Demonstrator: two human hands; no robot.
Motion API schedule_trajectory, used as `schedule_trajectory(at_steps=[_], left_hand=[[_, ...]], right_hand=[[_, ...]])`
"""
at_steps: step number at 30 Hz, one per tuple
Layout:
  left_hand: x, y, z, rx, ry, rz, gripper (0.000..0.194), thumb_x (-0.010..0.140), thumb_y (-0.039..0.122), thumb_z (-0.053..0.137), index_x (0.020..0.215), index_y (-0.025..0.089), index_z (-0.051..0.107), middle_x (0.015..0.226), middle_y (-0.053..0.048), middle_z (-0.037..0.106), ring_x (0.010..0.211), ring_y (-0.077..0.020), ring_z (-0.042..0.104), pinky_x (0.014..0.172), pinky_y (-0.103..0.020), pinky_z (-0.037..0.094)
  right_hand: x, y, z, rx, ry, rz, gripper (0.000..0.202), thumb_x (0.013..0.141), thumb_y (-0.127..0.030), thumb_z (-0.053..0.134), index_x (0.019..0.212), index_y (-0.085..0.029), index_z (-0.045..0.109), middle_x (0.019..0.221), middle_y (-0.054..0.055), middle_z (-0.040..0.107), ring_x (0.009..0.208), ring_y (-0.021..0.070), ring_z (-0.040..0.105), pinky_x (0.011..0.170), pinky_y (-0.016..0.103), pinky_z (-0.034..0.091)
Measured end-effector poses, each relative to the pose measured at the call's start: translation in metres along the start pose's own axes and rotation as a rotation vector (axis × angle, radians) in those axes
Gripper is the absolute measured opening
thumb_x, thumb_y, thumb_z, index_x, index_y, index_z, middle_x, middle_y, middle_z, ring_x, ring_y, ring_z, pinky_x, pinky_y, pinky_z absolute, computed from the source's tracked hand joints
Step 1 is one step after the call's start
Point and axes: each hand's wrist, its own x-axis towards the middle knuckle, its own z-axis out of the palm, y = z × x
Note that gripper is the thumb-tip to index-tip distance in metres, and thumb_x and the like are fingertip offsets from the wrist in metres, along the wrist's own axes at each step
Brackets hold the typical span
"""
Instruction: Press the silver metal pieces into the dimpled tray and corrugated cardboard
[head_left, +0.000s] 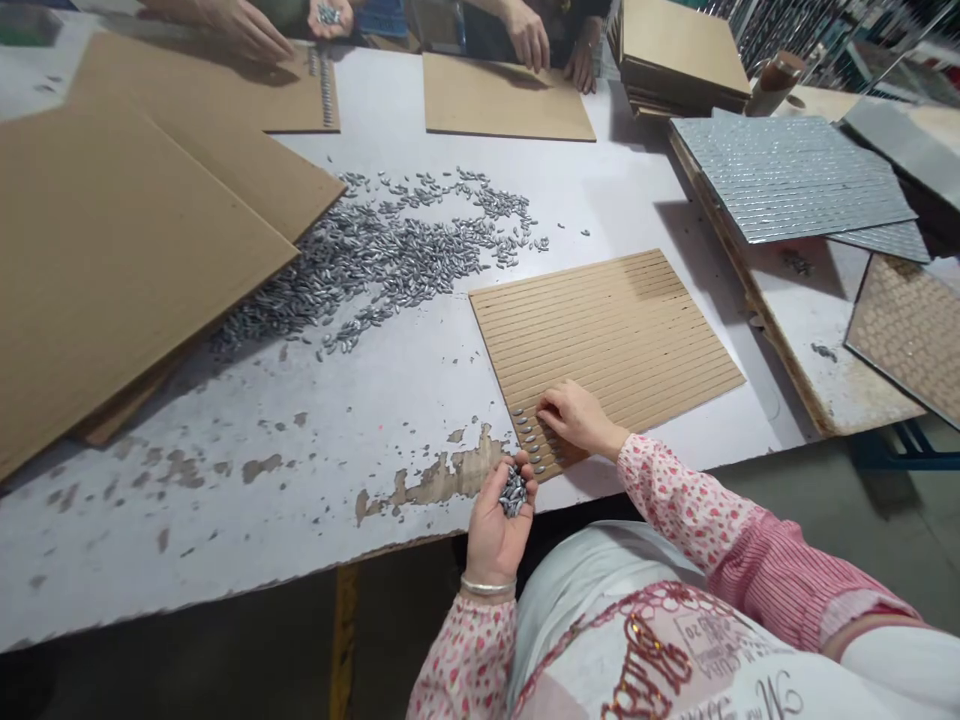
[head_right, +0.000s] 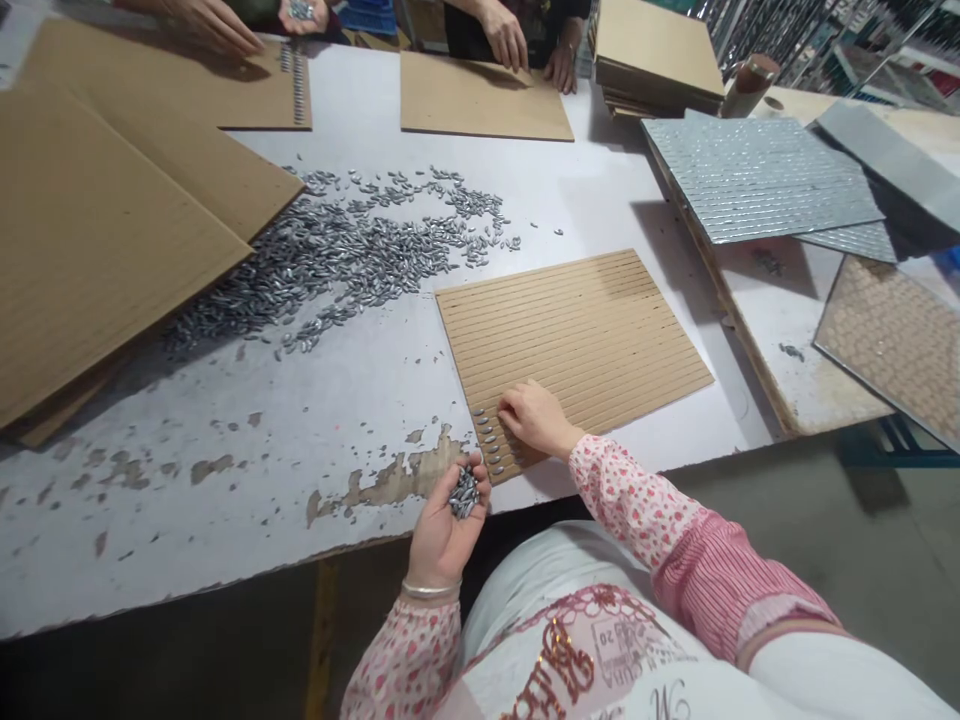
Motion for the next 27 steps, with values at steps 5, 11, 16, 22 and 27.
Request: schedule_trajectory(at_steps=[5,11,16,22,27], left_hand=[[0.003,-0.003,0.001,0.008,-0.082,0.054,0.01,0.076,0.016,0.064,0.086,0.013,0.062,0.082,-0.002,0.057,0.068,-0.0069,0.054,0.057,-0.017,0.048],[0.006,-0.006,0.006,-0.006,-0.098,0.023,0.017,0.071,0.018,0.069,0.086,0.013,0.063,0.076,0.0,0.055,0.06,-0.0037,0.049,0.045,-0.012,0.038],[0.005,-0.013,0.009,0.052,-0.061,0.037,0.019,0.068,0.022,0.072,0.082,0.012,0.062,0.072,0.001,0.052,0.056,-0.0033,0.046,0.041,-0.012,0.035],[0.003,-0.009,0.01,0.095,-0.117,0.029,0.021,0.069,0.026,0.072,0.081,0.012,0.061,0.065,0.004,0.042,0.049,-0.0013,0.036,0.037,-0.01,0.028],[0.002,0.0,0.009,0.127,-0.1,0.085,0.018,0.074,0.026,0.066,0.087,0.014,0.061,0.066,0.003,0.041,0.05,-0.0028,0.037,0.039,-0.012,0.031]], right_hand=[[-0.001,0.0,-0.004,0.056,0.055,-0.014,0.006,0.081,-0.02,0.058,0.077,-0.016,0.059,0.08,0.005,0.059,0.081,0.0167,0.048,0.076,0.029,0.038],[-0.016,-0.021,-0.019,0.494,-0.077,-0.248,0.018,0.081,-0.032,0.062,0.091,-0.017,0.059,0.08,0.002,0.059,0.075,0.0125,0.051,0.071,0.025,0.041],[-0.025,-0.034,-0.014,0.512,-0.07,-0.301,0.017,0.086,-0.033,0.054,0.085,-0.017,0.059,0.081,0.004,0.06,0.082,0.0152,0.051,0.078,0.03,0.042],[-0.014,-0.016,-0.011,0.652,0.025,0.08,0.021,0.092,-0.033,0.041,0.091,-0.016,0.054,0.08,0.002,0.061,0.072,0.0112,0.055,0.067,0.024,0.043],[0.009,0.003,-0.016,0.242,0.024,0.027,0.012,0.087,-0.021,0.051,0.084,-0.016,0.061,0.082,0.003,0.061,0.08,0.0141,0.052,0.076,0.027,0.038]])
